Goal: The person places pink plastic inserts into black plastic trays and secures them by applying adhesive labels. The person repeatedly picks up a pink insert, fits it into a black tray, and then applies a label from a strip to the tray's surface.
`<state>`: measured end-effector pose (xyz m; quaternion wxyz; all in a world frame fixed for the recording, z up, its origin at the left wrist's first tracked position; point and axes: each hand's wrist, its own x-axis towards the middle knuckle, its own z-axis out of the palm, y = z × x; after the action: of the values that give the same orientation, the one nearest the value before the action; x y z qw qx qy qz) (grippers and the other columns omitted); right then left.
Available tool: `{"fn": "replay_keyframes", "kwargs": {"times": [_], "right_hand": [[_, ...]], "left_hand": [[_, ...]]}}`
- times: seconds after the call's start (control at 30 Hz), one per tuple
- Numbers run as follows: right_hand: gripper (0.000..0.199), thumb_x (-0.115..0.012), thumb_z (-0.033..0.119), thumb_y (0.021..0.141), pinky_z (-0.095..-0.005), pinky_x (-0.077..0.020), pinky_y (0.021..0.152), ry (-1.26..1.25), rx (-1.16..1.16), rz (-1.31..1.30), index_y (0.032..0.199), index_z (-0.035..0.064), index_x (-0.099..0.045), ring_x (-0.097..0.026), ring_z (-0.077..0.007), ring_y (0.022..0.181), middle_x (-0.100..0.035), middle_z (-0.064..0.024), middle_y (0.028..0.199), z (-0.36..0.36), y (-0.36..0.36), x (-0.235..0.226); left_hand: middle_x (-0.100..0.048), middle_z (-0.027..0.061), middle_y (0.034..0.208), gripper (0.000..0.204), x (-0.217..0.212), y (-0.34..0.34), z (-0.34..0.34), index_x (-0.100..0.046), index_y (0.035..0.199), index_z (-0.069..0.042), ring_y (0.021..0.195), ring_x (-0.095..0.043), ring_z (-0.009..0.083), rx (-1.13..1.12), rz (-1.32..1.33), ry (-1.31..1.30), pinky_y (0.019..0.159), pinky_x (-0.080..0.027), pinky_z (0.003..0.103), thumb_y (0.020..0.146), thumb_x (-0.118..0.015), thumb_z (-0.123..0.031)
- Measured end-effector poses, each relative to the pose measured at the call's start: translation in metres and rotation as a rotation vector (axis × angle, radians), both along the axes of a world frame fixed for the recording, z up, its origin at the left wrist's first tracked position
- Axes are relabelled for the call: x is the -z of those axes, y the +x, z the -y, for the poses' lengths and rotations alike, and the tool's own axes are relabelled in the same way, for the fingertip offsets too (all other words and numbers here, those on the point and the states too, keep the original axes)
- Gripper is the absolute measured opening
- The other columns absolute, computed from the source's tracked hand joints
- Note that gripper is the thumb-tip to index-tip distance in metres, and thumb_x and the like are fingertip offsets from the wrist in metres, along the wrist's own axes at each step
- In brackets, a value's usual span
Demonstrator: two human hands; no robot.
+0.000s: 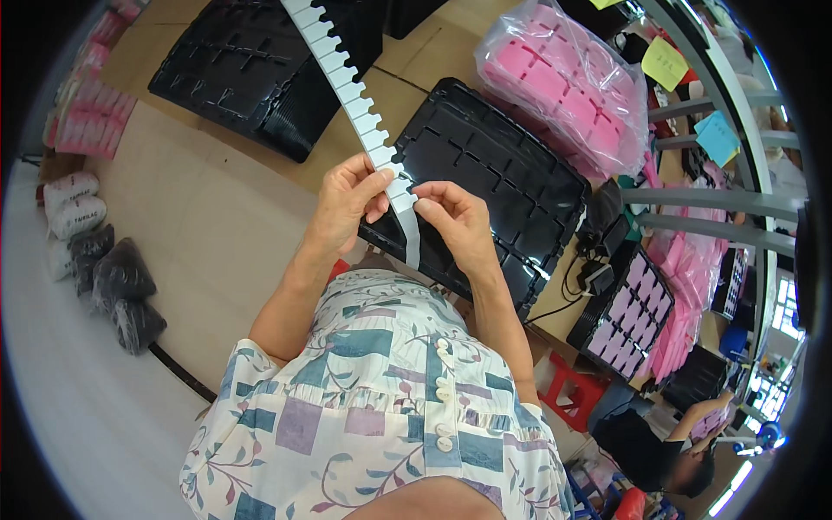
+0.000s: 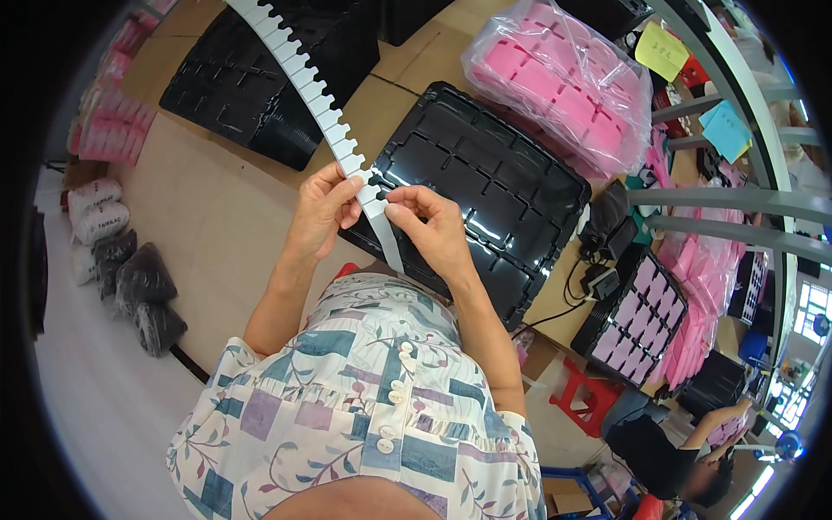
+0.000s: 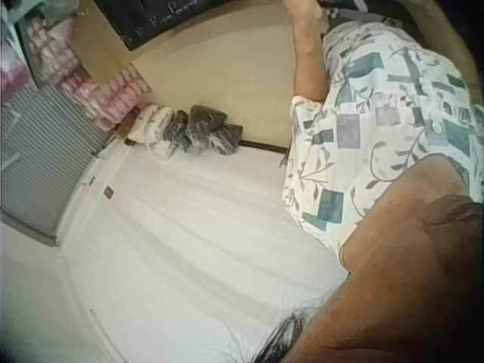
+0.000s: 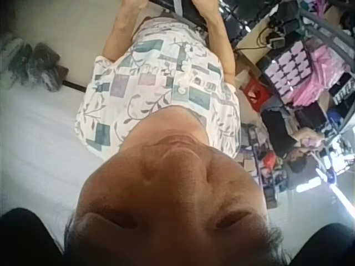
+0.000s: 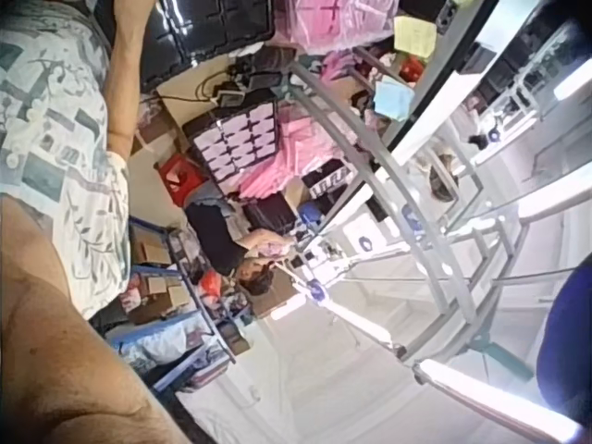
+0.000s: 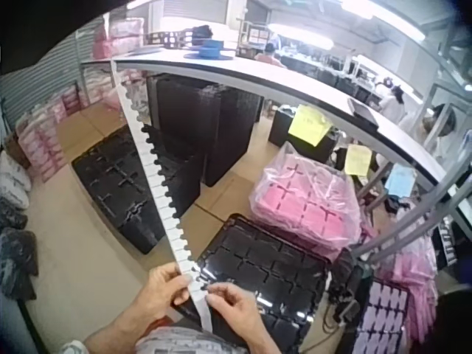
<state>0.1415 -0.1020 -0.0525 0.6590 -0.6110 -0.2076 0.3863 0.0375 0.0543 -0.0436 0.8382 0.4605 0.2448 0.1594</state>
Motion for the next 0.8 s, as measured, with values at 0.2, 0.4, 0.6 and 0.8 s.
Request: {"fn": "replay_keyframes", "kwargs": {"times": [0.2, 0.4, 0.6, 0.8], "right_hand": [[0.013, -0.074, 0.012, 0.086, -0.0200, -0.0441, 0.062, -0.037, 0.043, 0.056, 0.089, -0.0001, -0.070, -0.054, -0.0025, 0.068, -0.064, 0.0033, 0.074, 0.002, 0.005, 0.008], [0.012, -0.072, 0.004, 0.073, -0.0321, -0.0465, 0.064, 0.028, 0.082, 1.563, 0.082, 0.0048, -0.064, -0.055, -0.0199, 0.069, -0.059, -0.0026, 0.078, 0.000, 0.001, 0.001], [0.010, -0.070, 0.001, 0.074, -0.0344, -0.0461, 0.062, 0.126, 0.184, 0.741, 0.081, 0.0044, -0.064, -0.054, -0.0224, 0.067, -0.057, -0.0045, 0.074, -0.009, -0.006, 0.003], [0.003, -0.069, 0.007, 0.081, -0.0311, -0.0453, 0.062, -0.211, -0.070, 0.587, 0.080, 0.0042, -0.069, -0.057, -0.0170, 0.070, -0.062, -0.0050, 0.074, -0.011, 0.007, 0.036]], "left_hand": [[-0.062, -0.0003, 0.072, 0.008, -0.001, 0.003, 0.010, -0.067, 0.093, -0.001, 0.055, -0.054, 0.0029, 0.124, -0.069, 0.120, 0.045, -0.039, 0.018, 0.091, -0.067, -0.009], [-0.061, 0.0002, 0.068, 0.007, 0.019, 0.003, 0.021, -0.069, 0.084, -0.004, 0.056, -0.051, 0.0030, 0.041, -0.148, 0.068, 0.048, -0.036, 0.019, 0.088, -0.070, -0.010], [-0.064, 0.0009, 0.079, 0.008, 0.026, -0.014, 0.014, -0.068, 0.086, -0.006, 0.068, -0.056, 0.0064, -0.134, -0.168, 0.156, 0.062, -0.042, 0.020, 0.089, -0.069, -0.013], [-0.061, -0.0016, 0.079, 0.010, 0.026, -0.097, -0.082, -0.063, 0.098, -0.007, 0.071, -0.054, 0.0061, -0.060, -0.257, 0.211, 0.068, -0.043, 0.024, 0.092, -0.063, -0.015]]}}
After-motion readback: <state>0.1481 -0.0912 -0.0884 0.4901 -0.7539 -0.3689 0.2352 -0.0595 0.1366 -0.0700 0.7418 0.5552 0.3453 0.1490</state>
